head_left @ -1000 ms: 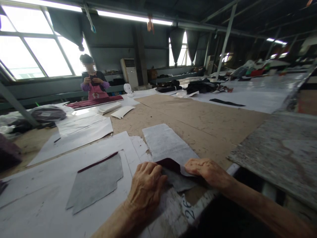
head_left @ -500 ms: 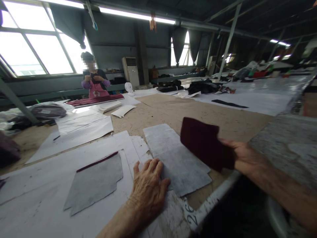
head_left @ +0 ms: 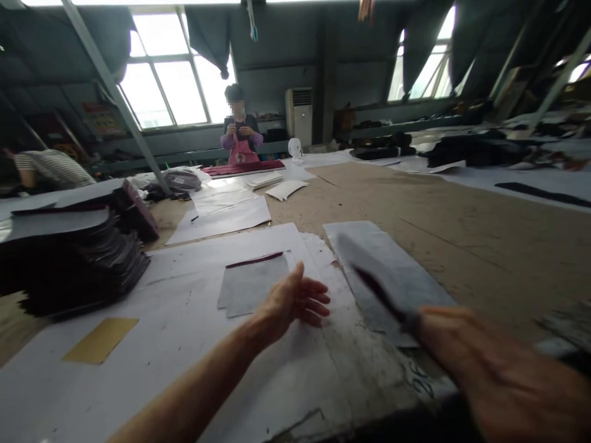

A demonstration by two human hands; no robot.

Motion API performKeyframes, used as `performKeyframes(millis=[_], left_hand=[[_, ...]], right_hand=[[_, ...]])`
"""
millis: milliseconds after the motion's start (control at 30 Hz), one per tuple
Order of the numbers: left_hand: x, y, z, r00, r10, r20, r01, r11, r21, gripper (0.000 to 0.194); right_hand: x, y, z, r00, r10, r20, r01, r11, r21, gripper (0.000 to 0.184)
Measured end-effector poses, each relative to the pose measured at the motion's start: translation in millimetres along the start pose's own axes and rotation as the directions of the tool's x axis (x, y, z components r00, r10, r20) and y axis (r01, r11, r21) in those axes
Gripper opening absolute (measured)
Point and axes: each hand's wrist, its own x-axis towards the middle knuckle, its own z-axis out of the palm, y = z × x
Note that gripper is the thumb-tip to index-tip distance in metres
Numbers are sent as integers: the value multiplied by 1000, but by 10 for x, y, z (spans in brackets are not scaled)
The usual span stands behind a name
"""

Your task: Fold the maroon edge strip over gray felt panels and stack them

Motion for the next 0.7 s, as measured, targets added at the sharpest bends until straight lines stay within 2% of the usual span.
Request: performKeyframes(millis=[67,100,167,233,300,367,433,467,500,533,567,600,700], left_hand=[[-178,-94,-277,993,-106,52,109,993,-53,79],[-272,-138,-402,986,-151,66,155,986,-61,79],[-450,-213,-608,973,-218,73,221,974,-49,72],[-589,-266,-741,967,-250,57,250,968,-1,55],[-685,-305,-804,967,-252,25,250,966,71,37],[-746,-336,-807,975,-223,-26,224,963,151,26],[-788,-365,-770,984,-151,-93,169,958,231,22],[-805,-380,-744,987,-104,-124,134,954,269,21],[-818,-396,-719,988,-55,-147,98,948,302,22],[-829,-412,-696,987,-8,-160,62,942,330,23],[-835,-427,-678,986,30,-164,30,936,351,25],[-837,-442,-666,984,64,-165,1,930,368,26],[-822,-474,-665,976,139,-165,-60,910,410,30]], right_hand=[[-53,-301,354,983,-136,125,125,988,90,17],[-89,-430,524,968,-205,146,184,973,141,17],[-176,-652,846,941,-327,85,308,934,180,18],[-269,-843,1137,910,-415,-15,411,897,161,21],[-346,-1015,1373,891,-450,-61,454,880,142,22],[-379,-1147,1518,898,-429,-96,440,884,161,27],[-336,-1198,1540,913,-392,-116,408,881,240,33],[-281,-1182,1505,920,-383,-85,390,873,293,33],[-204,-1135,1446,926,-376,-28,362,866,344,29],[-111,-1061,1375,922,-377,91,319,870,376,21],[-9,-966,1302,917,-356,181,272,888,370,14],[93,-857,1239,927,-307,215,230,919,319,14],[325,-545,1164,907,-224,357,183,972,147,23]])
